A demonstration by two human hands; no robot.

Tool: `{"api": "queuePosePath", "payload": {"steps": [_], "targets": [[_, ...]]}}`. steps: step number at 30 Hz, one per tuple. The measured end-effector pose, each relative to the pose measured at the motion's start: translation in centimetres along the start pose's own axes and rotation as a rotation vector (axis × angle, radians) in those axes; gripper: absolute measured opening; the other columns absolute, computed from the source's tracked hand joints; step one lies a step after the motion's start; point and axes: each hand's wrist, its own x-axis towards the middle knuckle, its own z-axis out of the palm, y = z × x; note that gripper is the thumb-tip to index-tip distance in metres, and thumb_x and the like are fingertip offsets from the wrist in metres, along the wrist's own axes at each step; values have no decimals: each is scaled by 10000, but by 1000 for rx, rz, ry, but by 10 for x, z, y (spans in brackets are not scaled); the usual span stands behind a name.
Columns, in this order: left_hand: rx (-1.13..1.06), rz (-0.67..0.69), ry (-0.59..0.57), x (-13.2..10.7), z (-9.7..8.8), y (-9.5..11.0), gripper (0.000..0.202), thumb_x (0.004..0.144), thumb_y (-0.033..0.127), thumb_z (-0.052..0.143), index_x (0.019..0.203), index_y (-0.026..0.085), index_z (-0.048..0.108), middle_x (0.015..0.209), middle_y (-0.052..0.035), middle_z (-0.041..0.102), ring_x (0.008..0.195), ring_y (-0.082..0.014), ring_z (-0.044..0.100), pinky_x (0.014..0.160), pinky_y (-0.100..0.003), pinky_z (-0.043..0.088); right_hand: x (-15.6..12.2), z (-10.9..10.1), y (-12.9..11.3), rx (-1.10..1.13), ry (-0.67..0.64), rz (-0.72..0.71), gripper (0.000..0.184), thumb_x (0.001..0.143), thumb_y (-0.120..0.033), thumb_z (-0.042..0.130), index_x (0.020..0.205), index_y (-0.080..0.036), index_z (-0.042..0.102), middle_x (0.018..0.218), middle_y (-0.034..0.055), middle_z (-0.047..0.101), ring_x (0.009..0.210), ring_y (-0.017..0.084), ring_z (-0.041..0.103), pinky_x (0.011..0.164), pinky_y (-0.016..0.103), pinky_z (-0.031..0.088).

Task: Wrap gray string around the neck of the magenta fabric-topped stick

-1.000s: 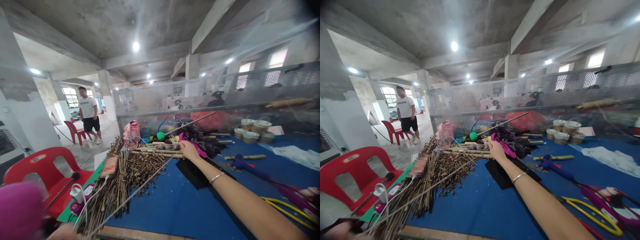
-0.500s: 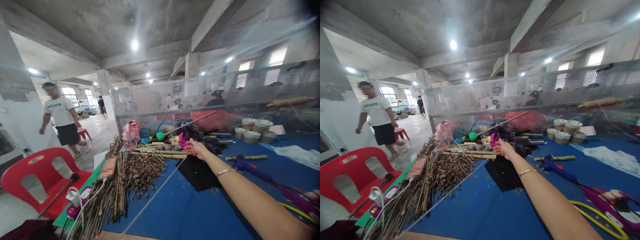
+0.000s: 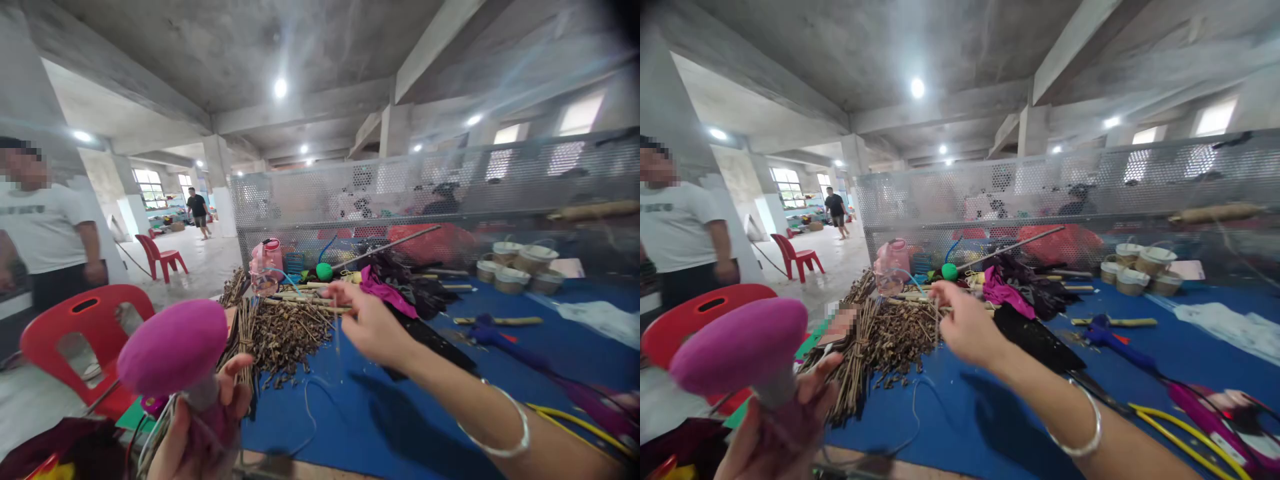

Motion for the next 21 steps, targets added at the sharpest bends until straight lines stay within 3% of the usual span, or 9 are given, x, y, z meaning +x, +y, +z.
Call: {"api": "queuePosePath", "payload": {"steps": [3,5,7,11,16,19,21], "targets": [[35,-43,-80,7,34,-11,287,744,449,599,828,180,651,1226,-70,559,965,-215,575,454,-166,424,-36,17,-24,-2,-301,-62,768,617,16,420,1359,-162,332,1346,116,445,1211,225,437,1008,390,354],[87,-124,-150,11,47,-17,288,756,442,588,850,175,643,1095,-89,617,784,-172,604,388,-154,342,-45,22,-33,15,-453,-102,838,612,13,438,1410,-147,240,1419,129,342,1282,241,349,1052,394,304],[139,-191,-189,15,52,-22,316,753,458,590,862,164,629,892,-79,653,551,-106,543,381,-163,308,-45,24,-37,31,-520,-122,868,598,25,439,1419,-149,217,1417,133,343,1284,246,345,1058,393,295],[243,-254,-220,21,54,-29,388,763,522,545,832,144,595,609,-21,586,449,-87,468,440,-194,329,-37,21,-36,95,-519,-110,902,560,52,414,1410,-184,231,1361,106,428,1230,229,416,1027,379,334],[385,-204,-302,32,66,-35,438,759,567,519,841,139,560,542,17,492,433,-55,363,418,-178,228,-38,19,-23,136,-501,-147,911,547,47,405,1404,-214,239,1377,78,414,1238,215,411,1031,359,324],[385,-188,-323,38,73,-28,443,738,584,535,817,148,550,522,44,421,392,-29,271,384,-170,156,-29,21,12,70,-417,-93,881,574,30,420,1412,-165,229,1417,108,352,1286,230,343,1040,375,308],[333,-177,-337,36,66,-18,414,745,561,543,811,153,560,514,47,406,381,-21,250,376,-163,162,-16,23,48,-19,-340,42,836,588,24,413,1394,-151,274,1419,121,348,1293,235,332,1025,383,323]]}}
